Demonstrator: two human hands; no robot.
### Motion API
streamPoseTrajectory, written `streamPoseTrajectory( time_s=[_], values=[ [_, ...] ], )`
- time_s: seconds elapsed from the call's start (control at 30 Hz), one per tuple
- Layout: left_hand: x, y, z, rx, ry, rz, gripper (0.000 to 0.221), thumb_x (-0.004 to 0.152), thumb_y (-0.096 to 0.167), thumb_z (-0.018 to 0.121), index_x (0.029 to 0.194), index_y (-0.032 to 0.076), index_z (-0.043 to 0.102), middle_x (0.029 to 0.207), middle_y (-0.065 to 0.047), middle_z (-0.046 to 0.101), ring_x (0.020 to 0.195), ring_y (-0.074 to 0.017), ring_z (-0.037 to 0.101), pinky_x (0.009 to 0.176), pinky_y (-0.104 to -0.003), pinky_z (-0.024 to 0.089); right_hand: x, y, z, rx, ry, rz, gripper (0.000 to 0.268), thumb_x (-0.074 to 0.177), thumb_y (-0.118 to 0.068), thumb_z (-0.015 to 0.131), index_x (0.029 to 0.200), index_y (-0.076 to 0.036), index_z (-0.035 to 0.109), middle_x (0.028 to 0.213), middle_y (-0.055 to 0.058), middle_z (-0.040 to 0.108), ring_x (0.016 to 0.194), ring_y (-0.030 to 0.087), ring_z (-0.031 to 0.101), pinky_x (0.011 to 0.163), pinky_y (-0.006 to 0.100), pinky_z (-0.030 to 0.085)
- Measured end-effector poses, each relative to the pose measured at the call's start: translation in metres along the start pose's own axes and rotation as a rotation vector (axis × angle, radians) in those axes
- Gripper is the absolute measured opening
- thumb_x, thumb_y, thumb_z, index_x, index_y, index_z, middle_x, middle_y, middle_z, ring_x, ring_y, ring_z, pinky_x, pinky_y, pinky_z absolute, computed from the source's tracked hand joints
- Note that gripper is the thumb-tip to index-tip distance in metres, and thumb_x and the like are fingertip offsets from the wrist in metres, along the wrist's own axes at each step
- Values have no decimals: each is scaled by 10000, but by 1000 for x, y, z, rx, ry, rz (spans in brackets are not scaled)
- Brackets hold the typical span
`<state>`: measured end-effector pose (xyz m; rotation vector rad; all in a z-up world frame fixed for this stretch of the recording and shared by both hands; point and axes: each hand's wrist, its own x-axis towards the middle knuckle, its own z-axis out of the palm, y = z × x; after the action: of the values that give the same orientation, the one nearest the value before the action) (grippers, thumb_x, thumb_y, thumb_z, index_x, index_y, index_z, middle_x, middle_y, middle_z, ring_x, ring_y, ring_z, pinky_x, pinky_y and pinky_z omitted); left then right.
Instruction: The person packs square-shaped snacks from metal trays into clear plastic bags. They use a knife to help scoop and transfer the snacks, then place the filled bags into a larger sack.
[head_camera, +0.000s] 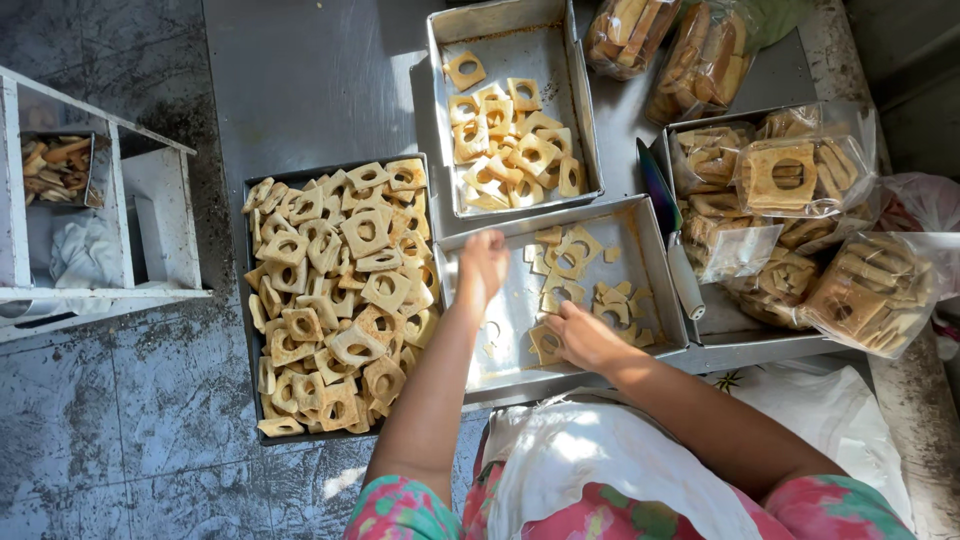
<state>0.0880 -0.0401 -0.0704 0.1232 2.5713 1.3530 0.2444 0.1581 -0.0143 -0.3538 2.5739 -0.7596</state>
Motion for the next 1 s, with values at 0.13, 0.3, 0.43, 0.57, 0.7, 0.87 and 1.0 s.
streamPoseTrajectory(
  time_s=[0.13, 0.3, 0.43, 0.57, 0.7, 0.87, 1.0],
  values=[
    [-58, -12, 3, 105, -16, 203, 209, 824, 88, 732, 1031, 69, 711, 1098, -179, 667, 962, -364, 687, 858, -421, 561, 3, 2, -3, 46, 67, 105, 277, 827, -70, 689, 1098, -123, 678, 1115, 118, 666, 1003, 351, 661, 865, 464, 545],
    [-89, 0, 3, 149, -75, 196, 210, 812, 93, 749, 1019, 89, 713, 1037, -171, 654, 950, -383, 663, 839, -443, 552, 9, 11, -33, 110, -54, 229, 409, 729, -123, 783, 1110, -60, 649, 1073, 144, 687, 994, 334, 664, 858, 430, 539],
    [-97, 10, 4, 147, -106, 173, 210, 833, 104, 739, 1041, 94, 710, 1062, -168, 654, 965, -379, 665, 857, -441, 543, 32, 22, -67, 324, -219, 496, 350, 882, -169, 652, 1227, -114, 666, 995, 134, 737, 867, 279, 741, 756, 421, 605],
    [-90, 19, 14, 219, -129, 196, 227, 831, 92, 725, 1056, 105, 747, 1158, -168, 679, 1046, -392, 655, 938, -443, 525, 64, 41, -121, 1173, 153, 371, 400, 954, -222, 649, 1210, 84, 622, 944, 127, 698, 803, 225, 660, 719, 388, 555],
    [-82, 29, 32, 235, -166, 216, 273, 833, 126, 729, 1102, 80, 717, 1231, -175, 661, 1087, -391, 651, 955, -432, 531, 53, 39, -159, 1479, 394, 237, 404, 951, -216, 668, 1298, -33, 573, 1099, 82, 643, 913, 200, 646, 792, 389, 566],
    [-62, 49, 50, 163, -272, 302, 210, 877, 152, 728, 1080, 97, 726, 1177, -176, 655, 1118, -387, 630, 976, -428, 512, -19, 31, -160, -199, 479, 470, 496, 802, -283, 831, 1189, -65, 611, 1192, 182, 605, 1112, 388, 574, 905, 483, 537],
    [-47, 78, 65, 113, -265, 343, 199, 861, 153, 720, 1050, 93, 711, 1178, -169, 652, 1111, -385, 628, 963, -418, 516, -53, 46, -120, -320, 403, 593, 367, 898, -120, 661, 1242, -56, 547, 1243, 188, 579, 1200, 385, 575, 880, 441, 582]
  ],
)
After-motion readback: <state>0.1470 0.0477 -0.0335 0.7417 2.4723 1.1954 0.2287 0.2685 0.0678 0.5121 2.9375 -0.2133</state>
